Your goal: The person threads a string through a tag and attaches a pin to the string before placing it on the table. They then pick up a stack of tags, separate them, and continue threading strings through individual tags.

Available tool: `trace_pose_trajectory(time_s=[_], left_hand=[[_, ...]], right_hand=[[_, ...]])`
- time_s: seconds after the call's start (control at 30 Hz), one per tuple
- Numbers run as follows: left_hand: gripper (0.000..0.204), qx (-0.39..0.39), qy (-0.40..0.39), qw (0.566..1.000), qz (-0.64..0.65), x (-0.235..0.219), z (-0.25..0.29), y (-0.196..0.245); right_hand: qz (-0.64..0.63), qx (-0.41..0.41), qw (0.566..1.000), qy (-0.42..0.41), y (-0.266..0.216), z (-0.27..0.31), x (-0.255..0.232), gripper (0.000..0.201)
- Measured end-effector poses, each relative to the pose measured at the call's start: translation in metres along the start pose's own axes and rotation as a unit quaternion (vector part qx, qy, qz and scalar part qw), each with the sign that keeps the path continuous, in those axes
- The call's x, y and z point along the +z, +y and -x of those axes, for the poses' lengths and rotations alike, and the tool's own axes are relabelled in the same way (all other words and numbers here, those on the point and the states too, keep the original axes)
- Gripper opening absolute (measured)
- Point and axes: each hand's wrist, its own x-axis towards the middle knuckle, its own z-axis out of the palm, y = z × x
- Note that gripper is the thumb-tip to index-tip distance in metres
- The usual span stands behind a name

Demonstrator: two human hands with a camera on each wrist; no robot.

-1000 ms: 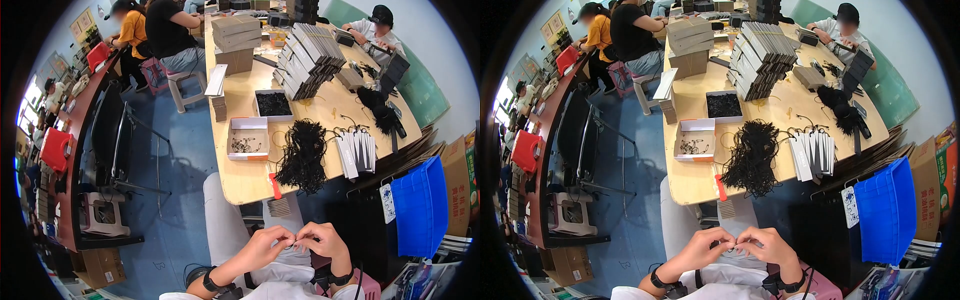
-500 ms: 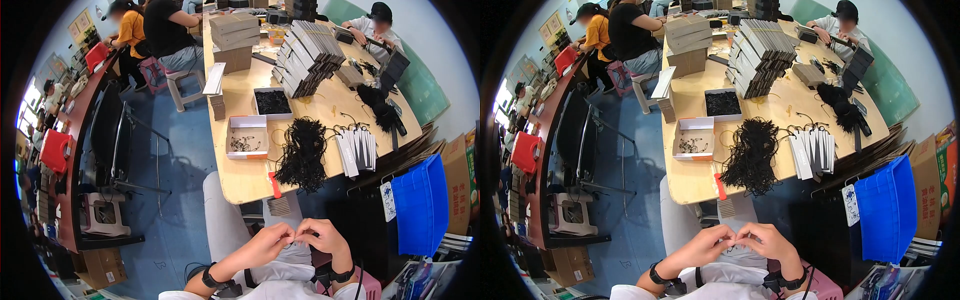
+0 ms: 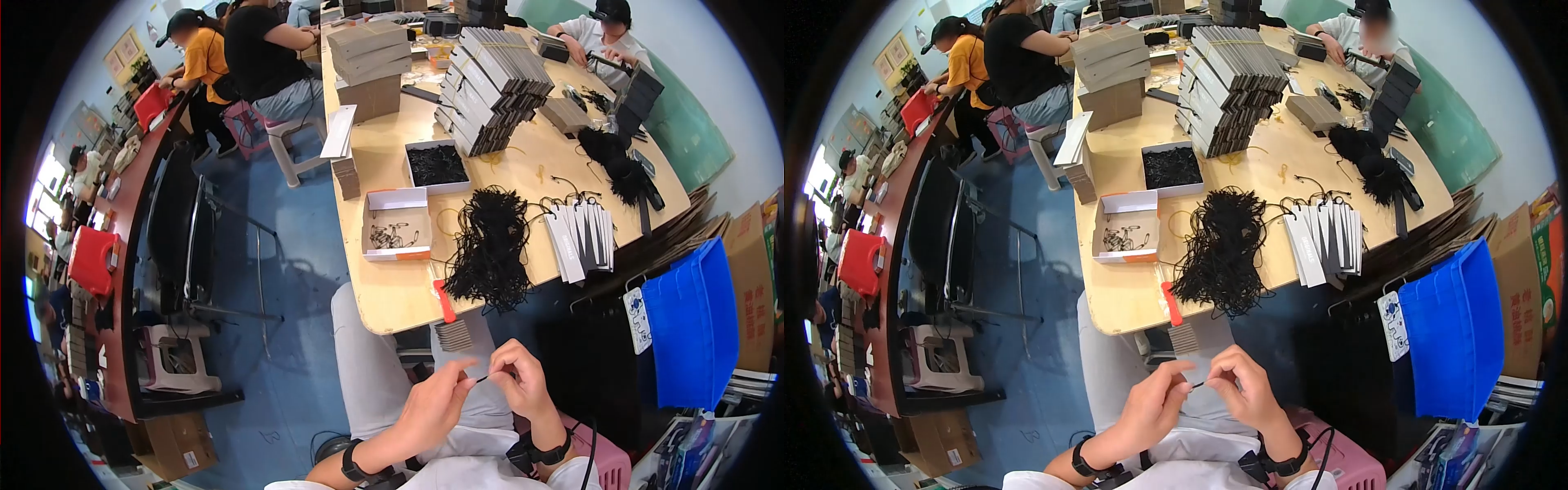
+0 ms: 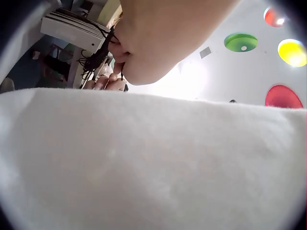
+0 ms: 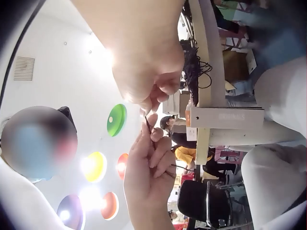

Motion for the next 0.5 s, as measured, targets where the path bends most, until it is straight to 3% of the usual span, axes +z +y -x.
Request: trace_pose_trajectory(time_s=[0.2,0.33,0.37,0.4,0.43,0.5], left_hand=[[0.011,-0.02,0.044,0.999,0.014,0.0,-0.003,-0.014],[0.011,-0.02,0.021,0.999,0.024,-0.007,0.001,-0.02],[0.012,-0.117,0.013,0.974,0.192,-0.006,0.003,-0.021],[0.013,-0.209,0.005,0.912,0.354,-0.005,0.005,-0.022],[0.016,-0.251,-0.005,0.833,0.493,-0.005,0.008,-0.026],[0.017,-0.261,0.001,0.808,0.528,-0.002,0.011,-0.031]], right_hand=[[-0.063,0.045,0.996,0.039,0.015,0.004,0.006,0.009],[-0.031,0.061,0.997,0.045,0.017,0.005,0.009,0.009],[0.007,0.062,0.998,0.03,0.018,0.005,0.01,0.009],[0.006,0.064,0.997,0.031,0.019,0.006,0.011,0.009],[0.017,0.056,0.998,0.021,0.02,0.006,0.013,0.008],[0.029,0.051,0.998,0.011,0.021,0.008,0.015,0.007]])
